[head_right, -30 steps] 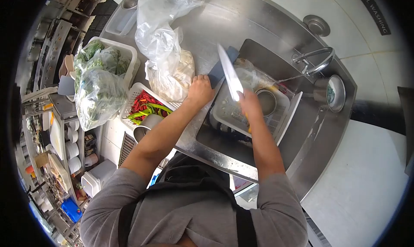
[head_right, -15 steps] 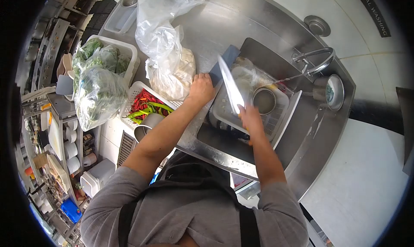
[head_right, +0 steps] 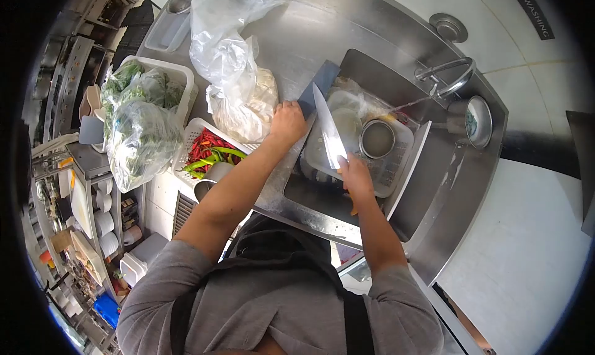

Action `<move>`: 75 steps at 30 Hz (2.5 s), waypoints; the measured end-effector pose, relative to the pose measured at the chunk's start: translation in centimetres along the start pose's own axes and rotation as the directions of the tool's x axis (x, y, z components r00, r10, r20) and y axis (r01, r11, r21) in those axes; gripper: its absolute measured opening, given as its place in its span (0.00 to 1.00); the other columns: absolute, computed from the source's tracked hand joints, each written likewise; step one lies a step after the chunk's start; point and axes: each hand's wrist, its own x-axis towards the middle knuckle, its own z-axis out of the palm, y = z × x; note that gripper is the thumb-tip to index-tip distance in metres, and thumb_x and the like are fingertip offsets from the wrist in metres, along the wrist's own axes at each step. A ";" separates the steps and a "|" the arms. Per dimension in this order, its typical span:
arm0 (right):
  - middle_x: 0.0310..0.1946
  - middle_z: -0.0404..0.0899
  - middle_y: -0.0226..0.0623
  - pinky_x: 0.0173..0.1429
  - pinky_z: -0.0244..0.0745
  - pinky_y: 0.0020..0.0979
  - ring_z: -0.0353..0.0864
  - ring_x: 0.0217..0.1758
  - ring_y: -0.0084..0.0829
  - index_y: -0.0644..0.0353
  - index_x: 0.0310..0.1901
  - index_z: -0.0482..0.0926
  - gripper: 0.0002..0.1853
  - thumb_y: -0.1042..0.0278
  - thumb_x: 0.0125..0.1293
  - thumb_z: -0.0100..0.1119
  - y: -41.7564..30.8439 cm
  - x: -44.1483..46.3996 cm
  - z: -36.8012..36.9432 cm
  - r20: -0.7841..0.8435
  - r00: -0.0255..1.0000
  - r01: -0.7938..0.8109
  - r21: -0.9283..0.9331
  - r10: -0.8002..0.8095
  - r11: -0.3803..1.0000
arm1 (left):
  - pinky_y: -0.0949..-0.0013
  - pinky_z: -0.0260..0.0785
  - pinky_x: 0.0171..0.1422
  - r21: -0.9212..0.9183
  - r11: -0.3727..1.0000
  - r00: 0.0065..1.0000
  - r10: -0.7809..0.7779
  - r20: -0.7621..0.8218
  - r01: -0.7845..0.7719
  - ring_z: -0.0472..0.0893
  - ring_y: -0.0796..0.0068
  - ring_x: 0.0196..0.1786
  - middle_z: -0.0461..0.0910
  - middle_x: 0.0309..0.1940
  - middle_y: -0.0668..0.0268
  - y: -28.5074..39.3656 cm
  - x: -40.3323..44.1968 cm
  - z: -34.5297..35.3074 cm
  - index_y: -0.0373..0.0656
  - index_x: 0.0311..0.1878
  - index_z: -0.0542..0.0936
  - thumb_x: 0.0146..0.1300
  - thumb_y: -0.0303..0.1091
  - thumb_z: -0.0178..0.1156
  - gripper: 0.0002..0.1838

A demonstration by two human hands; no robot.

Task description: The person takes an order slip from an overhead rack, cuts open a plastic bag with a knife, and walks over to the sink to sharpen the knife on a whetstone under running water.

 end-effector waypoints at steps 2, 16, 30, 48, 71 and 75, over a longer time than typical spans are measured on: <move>0.14 0.74 0.41 0.18 0.69 0.36 0.74 0.09 0.34 0.68 0.43 0.75 0.20 0.54 0.70 0.51 1.9 3.7 0.3 -0.065 0.994 0.086 -0.063 -0.090 0.994 | 0.63 0.67 0.56 0.033 0.999 1.000 0.013 0.003 -0.013 0.77 0.55 0.46 0.77 0.42 0.49 -0.1 0.2 -0.2 0.29 0.43 0.76 0.54 0.30 0.55 0.16; 0.24 0.81 0.49 0.31 0.75 0.41 0.79 0.17 0.40 0.66 0.44 0.76 0.21 0.52 0.69 0.50 0.1 -1.0 -0.7 0.044 0.996 -0.073 -0.001 0.073 0.997 | 0.65 0.68 0.55 0.046 0.999 0.999 0.006 0.041 -0.008 0.77 0.57 0.48 0.78 0.43 0.49 0.4 0.1 -1.0 0.29 0.44 0.76 0.55 0.33 0.56 0.17; 0.30 0.81 0.54 0.35 0.75 0.45 0.81 0.24 0.47 0.68 0.41 0.75 0.22 0.51 0.69 0.47 -2.0 10.8 -1.9 -0.230 0.948 0.166 -0.240 -0.222 0.957 | 0.64 0.68 0.56 -0.012 1.000 0.999 0.009 0.032 -0.008 0.77 0.55 0.47 0.77 0.42 0.48 0.2 0.2 -0.7 0.29 0.44 0.76 0.54 0.32 0.57 0.17; 0.18 0.77 0.45 0.26 0.72 0.39 0.77 0.14 0.37 0.67 0.37 0.75 0.19 0.55 0.70 0.48 -3.2 8.6 -2.0 -0.201 0.961 0.164 -0.141 -0.190 0.976 | 0.64 0.69 0.54 0.018 1.000 1.000 -0.013 0.024 0.013 0.78 0.56 0.47 0.79 0.41 0.50 0.6 0.5 -0.5 0.29 0.43 0.77 0.56 0.32 0.55 0.16; 0.26 0.81 0.51 0.39 0.74 0.44 0.80 0.23 0.44 0.62 0.47 0.76 0.21 0.51 0.69 0.49 2.4 2.8 -0.3 -0.003 1.000 0.014 -0.143 -0.015 0.990 | 0.64 0.68 0.56 -0.008 1.000 0.998 0.005 0.063 -0.005 0.77 0.55 0.48 0.78 0.42 0.49 0.2 0.5 -1.1 0.29 0.44 0.77 0.56 0.32 0.55 0.17; 0.28 0.80 0.54 0.35 0.74 0.45 0.80 0.22 0.47 0.67 0.42 0.76 0.22 0.51 0.68 0.48 -6.8 14.1 -3.3 -0.161 0.981 0.102 -0.064 -0.111 0.993 | 0.64 0.68 0.56 -0.014 1.000 0.999 0.013 0.049 -0.012 0.77 0.55 0.48 0.77 0.43 0.48 0.2 0.2 -1.0 0.29 0.43 0.77 0.55 0.31 0.56 0.16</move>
